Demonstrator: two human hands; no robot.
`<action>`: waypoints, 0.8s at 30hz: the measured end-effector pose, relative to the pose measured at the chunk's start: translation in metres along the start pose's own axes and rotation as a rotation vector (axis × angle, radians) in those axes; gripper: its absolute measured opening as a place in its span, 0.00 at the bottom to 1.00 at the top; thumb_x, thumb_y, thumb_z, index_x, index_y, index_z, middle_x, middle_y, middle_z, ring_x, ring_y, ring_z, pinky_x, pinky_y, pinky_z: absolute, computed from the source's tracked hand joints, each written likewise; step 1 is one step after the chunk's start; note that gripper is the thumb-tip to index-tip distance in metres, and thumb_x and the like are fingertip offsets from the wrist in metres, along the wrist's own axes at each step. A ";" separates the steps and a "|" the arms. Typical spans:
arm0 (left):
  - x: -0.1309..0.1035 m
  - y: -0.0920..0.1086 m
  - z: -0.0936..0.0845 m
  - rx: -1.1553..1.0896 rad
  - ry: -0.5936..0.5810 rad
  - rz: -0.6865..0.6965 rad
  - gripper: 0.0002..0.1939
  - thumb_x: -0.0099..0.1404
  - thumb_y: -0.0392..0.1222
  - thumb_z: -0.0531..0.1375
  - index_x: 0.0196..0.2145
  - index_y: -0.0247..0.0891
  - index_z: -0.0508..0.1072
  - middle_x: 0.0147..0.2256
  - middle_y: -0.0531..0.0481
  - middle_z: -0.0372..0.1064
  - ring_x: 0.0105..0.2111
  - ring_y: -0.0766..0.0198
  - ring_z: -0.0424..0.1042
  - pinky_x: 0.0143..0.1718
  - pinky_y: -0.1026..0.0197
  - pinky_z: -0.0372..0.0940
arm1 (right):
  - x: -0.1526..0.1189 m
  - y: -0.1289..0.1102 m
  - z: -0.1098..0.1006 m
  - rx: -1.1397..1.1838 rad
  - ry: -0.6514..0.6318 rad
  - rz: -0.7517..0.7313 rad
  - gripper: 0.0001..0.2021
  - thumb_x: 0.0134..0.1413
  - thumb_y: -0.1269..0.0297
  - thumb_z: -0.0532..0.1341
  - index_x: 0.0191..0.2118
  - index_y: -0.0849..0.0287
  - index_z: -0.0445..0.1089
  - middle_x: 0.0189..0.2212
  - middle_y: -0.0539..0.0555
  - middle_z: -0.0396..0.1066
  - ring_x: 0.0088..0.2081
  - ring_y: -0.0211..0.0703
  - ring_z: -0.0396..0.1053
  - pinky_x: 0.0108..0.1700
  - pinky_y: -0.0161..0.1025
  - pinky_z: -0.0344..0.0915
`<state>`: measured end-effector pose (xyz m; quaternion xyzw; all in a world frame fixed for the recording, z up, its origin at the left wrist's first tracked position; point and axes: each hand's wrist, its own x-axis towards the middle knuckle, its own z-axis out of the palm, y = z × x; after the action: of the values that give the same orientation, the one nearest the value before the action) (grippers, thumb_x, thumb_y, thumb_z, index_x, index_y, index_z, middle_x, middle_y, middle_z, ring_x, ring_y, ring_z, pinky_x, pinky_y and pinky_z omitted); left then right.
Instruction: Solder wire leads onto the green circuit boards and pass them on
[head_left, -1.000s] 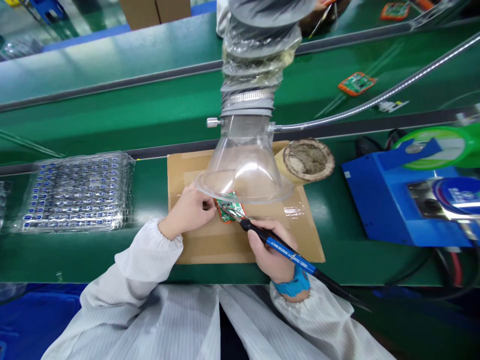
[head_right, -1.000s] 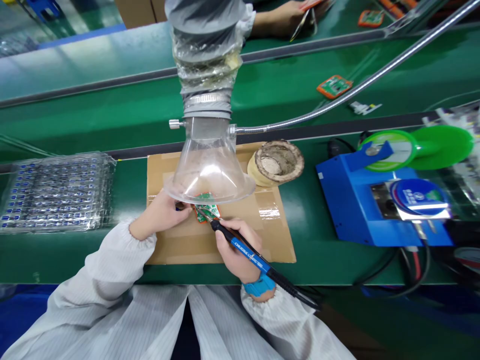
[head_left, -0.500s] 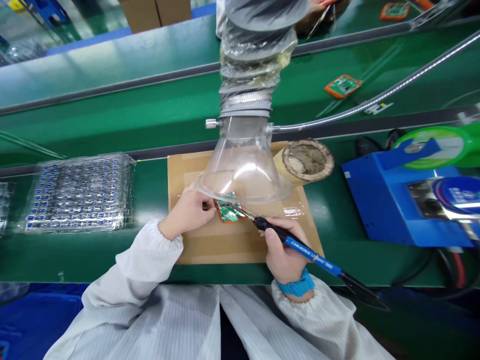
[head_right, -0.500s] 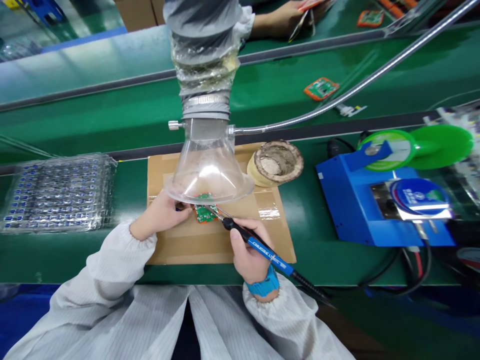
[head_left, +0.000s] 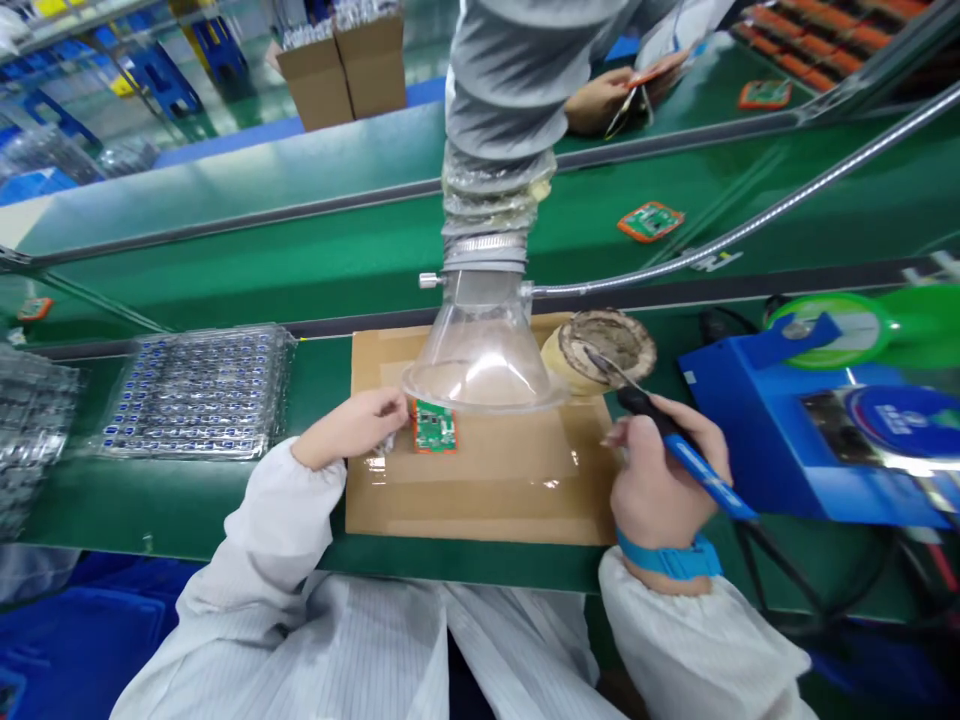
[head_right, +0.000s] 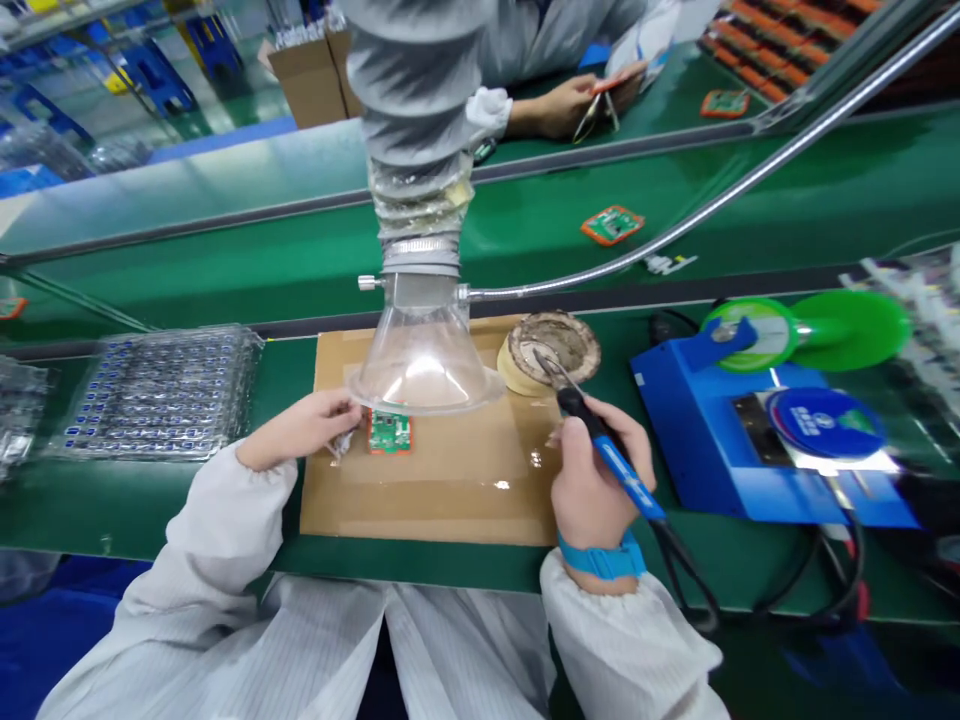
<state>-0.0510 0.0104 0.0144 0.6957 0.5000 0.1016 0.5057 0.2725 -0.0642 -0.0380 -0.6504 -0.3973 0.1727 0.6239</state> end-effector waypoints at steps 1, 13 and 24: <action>-0.001 -0.004 -0.011 -0.139 -0.059 -0.053 0.10 0.67 0.45 0.57 0.30 0.39 0.66 0.30 0.49 0.72 0.32 0.60 0.73 0.38 0.56 0.67 | 0.000 -0.001 0.001 0.037 0.039 -0.004 0.15 0.58 0.56 0.67 0.47 0.58 0.74 0.33 0.51 0.73 0.28 0.43 0.72 0.35 0.45 0.70; 0.038 -0.023 -0.064 -0.093 1.009 -0.065 0.14 0.64 0.44 0.63 0.46 0.37 0.71 0.55 0.37 0.73 0.57 0.50 0.72 0.59 0.48 0.65 | -0.011 0.002 0.004 0.095 0.043 -0.031 0.17 0.55 0.52 0.69 0.46 0.58 0.75 0.29 0.49 0.74 0.26 0.41 0.72 0.33 0.42 0.70; -0.030 0.074 0.030 -0.163 0.468 0.969 0.15 0.66 0.27 0.53 0.24 0.41 0.66 0.21 0.55 0.66 0.23 0.68 0.67 0.29 0.62 0.66 | -0.030 -0.004 0.001 0.110 0.083 -0.139 0.16 0.53 0.50 0.70 0.39 0.57 0.75 0.30 0.52 0.74 0.26 0.47 0.73 0.34 0.49 0.71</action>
<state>-0.0019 -0.0306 0.0711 0.7639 0.2119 0.5134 0.3287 0.2519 -0.0856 -0.0424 -0.5926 -0.4054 0.1232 0.6851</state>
